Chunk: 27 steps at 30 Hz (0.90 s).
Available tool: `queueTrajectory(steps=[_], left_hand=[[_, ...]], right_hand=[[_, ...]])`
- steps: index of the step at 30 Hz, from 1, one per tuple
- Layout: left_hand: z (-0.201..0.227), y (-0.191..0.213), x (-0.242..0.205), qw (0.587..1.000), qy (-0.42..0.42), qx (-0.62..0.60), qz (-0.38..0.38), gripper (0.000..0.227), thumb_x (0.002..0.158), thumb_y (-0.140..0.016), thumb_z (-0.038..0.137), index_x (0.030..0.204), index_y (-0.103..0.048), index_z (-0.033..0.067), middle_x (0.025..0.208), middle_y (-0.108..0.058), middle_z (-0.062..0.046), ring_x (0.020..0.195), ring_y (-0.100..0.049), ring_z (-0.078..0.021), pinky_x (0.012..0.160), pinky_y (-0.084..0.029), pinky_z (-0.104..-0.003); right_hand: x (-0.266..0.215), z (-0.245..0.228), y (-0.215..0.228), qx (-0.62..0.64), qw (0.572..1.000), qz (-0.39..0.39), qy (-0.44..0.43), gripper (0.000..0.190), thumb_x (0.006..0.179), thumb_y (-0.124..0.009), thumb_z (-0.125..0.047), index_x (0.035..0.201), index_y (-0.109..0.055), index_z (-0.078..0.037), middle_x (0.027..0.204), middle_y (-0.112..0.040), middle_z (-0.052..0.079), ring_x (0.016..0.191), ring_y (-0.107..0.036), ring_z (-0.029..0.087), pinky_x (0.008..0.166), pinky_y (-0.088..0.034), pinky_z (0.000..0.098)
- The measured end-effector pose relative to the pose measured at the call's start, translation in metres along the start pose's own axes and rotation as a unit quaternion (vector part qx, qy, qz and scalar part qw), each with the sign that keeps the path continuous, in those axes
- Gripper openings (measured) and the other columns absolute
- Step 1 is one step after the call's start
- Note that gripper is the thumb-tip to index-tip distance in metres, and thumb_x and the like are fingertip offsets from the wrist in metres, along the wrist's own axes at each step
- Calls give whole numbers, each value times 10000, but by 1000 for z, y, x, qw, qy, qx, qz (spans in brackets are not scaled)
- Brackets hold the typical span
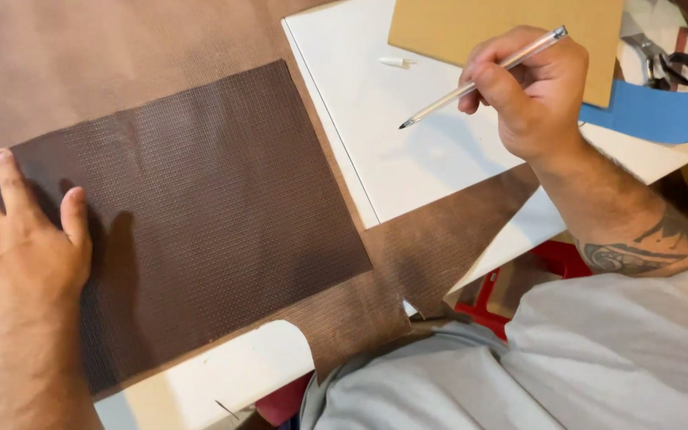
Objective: Marking a pattern on a large piece of leather with a pen and then cutting it out using scissors.
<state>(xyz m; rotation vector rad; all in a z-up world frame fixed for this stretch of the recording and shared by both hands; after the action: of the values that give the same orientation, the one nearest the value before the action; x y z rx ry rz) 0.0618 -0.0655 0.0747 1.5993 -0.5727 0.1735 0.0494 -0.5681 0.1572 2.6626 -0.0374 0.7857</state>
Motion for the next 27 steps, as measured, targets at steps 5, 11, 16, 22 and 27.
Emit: queueTrajectory(steps=[5,11,16,22,27], left_hand=[[47,22,11,996,-62,-61,26,588,1154,-758,268,1475,-703,-222,1504,-677,-412,1486,-486,-537,1233,-259,-628],[95,33,12,986,-94,-130,48,243,1073,-708,189,1179,-788,-14,1228,-787,-139,1228,-700,-275,1192,-359,-454],[132,34,25,974,-145,-171,45,221,983,-669,150,1122,-745,-5,1230,-745,-146,1248,-659,-316,1143,-409,-486],[179,-4,59,938,-207,-263,-95,692,874,-714,347,1403,-560,-71,1531,-510,-235,1441,-459,-386,1146,-400,-489],[205,-22,93,930,-256,-255,-65,751,858,-744,448,1372,-593,-78,1539,-500,-227,1442,-451,-358,1139,-403,-466]], right_hand=[[-8,0,-13,13,997,-70,18,306,1106,-622,-97,924,-616,149,817,-604,233,668,-654,298,601,-504,323],[-6,25,-27,-3,994,-108,25,212,1168,-645,72,1009,-615,209,860,-604,282,753,-663,340,702,-546,375],[15,28,-49,-6,993,-118,-28,126,1075,-669,39,977,-673,117,808,-668,199,725,-688,232,660,-551,275],[62,28,-79,-18,994,-110,6,93,1044,-650,39,990,-698,98,832,-694,192,738,-722,235,664,-579,281],[93,51,-111,-12,992,-121,32,27,988,-707,31,974,-721,49,858,-728,152,784,-710,213,742,-554,308]])
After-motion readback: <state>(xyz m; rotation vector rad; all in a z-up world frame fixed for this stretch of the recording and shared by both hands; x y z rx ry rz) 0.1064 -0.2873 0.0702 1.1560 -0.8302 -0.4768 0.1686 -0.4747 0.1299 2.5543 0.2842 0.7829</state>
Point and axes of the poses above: each hand's wrist, its own x-axis towards the middle knuckle, its own y-axis out of the back of the hand, z = x × y, the point moved 8 cm from there along x, towards the middle knuckle
